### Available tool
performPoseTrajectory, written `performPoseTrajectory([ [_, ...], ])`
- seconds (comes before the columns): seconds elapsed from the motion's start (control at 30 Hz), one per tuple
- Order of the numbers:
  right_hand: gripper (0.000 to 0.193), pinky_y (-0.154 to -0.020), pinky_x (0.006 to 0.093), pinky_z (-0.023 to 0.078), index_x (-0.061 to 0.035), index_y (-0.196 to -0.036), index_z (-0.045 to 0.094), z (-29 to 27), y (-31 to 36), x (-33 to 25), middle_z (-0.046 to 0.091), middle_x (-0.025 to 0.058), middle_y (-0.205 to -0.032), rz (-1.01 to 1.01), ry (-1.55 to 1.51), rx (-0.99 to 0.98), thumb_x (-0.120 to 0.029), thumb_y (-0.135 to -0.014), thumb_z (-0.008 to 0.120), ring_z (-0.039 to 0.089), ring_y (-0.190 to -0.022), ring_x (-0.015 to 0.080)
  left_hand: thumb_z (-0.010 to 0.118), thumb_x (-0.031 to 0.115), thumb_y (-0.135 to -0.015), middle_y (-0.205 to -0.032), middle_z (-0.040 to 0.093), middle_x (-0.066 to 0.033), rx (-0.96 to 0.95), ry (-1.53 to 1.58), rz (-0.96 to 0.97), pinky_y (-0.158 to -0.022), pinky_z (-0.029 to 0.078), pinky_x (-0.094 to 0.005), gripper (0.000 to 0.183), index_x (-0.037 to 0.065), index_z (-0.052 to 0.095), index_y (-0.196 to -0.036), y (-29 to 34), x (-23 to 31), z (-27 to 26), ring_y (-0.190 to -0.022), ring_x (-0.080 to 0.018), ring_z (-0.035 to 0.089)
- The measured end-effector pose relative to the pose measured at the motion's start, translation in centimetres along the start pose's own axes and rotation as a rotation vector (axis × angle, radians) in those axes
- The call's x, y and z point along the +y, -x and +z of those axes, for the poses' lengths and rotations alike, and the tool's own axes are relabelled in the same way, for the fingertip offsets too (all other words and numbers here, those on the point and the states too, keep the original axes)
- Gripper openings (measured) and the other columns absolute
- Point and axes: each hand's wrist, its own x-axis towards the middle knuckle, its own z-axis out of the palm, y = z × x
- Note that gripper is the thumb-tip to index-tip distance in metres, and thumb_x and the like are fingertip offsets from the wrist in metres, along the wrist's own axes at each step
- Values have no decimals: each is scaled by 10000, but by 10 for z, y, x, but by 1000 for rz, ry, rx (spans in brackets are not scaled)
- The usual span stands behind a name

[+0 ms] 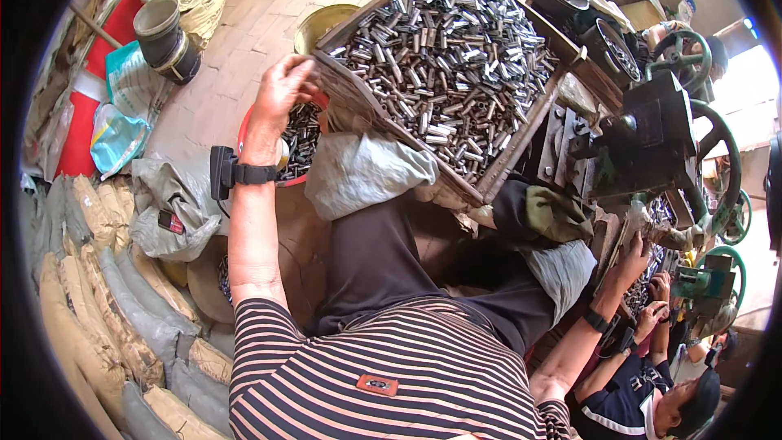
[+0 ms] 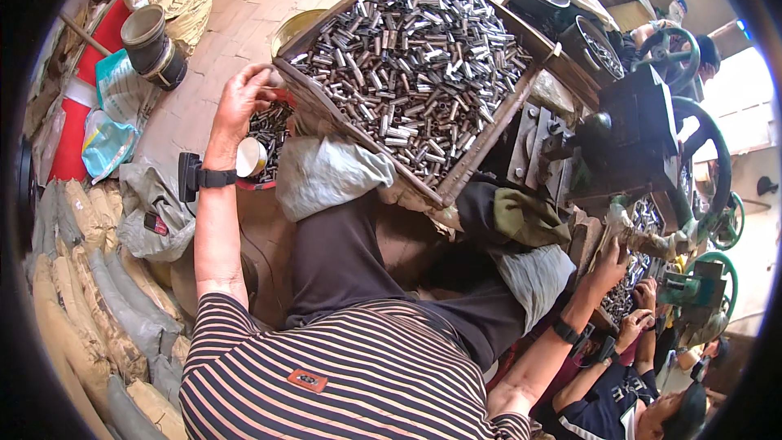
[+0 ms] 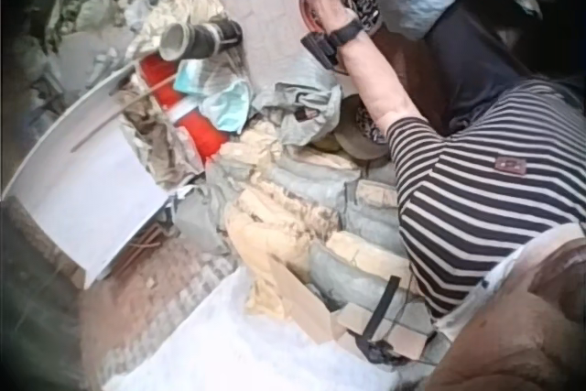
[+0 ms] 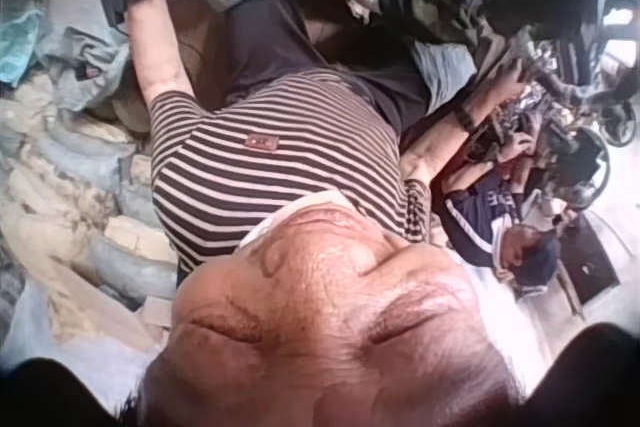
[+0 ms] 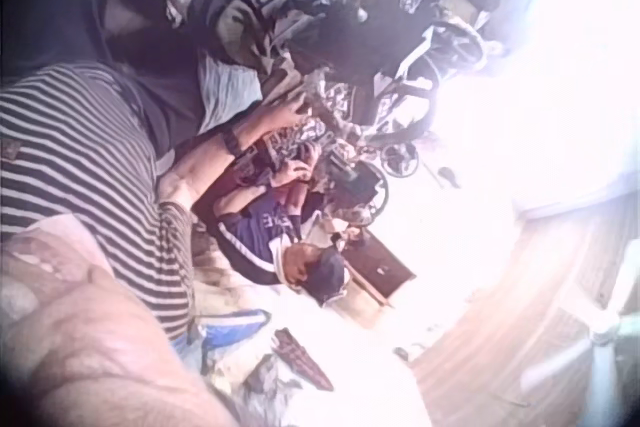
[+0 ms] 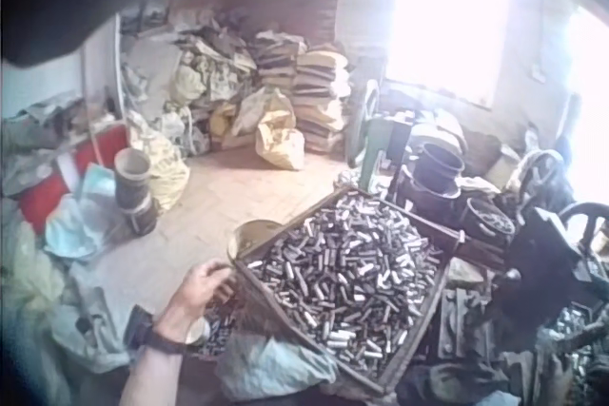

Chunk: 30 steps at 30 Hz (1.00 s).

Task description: Assembling small metal fastener components by inserting pins into sleeves and using a manual press machine.

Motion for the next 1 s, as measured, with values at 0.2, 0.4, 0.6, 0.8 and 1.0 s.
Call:
performPoseTrajectory([
  [0.2,253,-919,298,449,38,-1141,566,80,77,-76,601,98,-1118,-117,-109,-108,-81,-917,564,572,-1001,182,615,299,-904,-978,605,-149,312,164,-346,-680,556,-317,430,-20,516,-1174,-74,-148,-71,-796,-202,634],
  [0.4,139,-888,301,495,23,-1040,587,130,92,-128,506,142,-1297,-202,-73,-281,-48,-940,521,570,-1050,172,732,411,-797,-1386,262,-356,320,514,-593,-951,433,-563,899,-70,247,-1382,-133,-200,-39,-1221,-506,388],
  [0.6,103,-855,317,517,27,-951,577,182,105,-151,505,171,-1298,-204,-32,-372,-57,-938,518,593,-1061,226,787,472,-716,-1494,149,-288,218,670,-646,-988,378,-571,1049,28,182,-1449,-204,-288,-34,-1257,-530,336],
  [0.8,89,-814,310,518,-2,-921,579,202,101,-153,567,148,-1187,-229,2,-370,-75,-934,530,623,-979,210,774,360,-755,-1495,282,-117,273,695,-774,-981,347,-612,816,138,338,-1409,-239,-287,24,-1323,-382,300],
  [1.0,94,-820,302,502,4,-918,576,229,106,-150,600,119,-1053,-166,42,-477,-82,-929,538,623,-883,162,621,105,-808,-1290,476,-171,305,878,-703,-914,441,-616,397,50,495,-1181,-254,-296,6,-1192,-341,453],
])
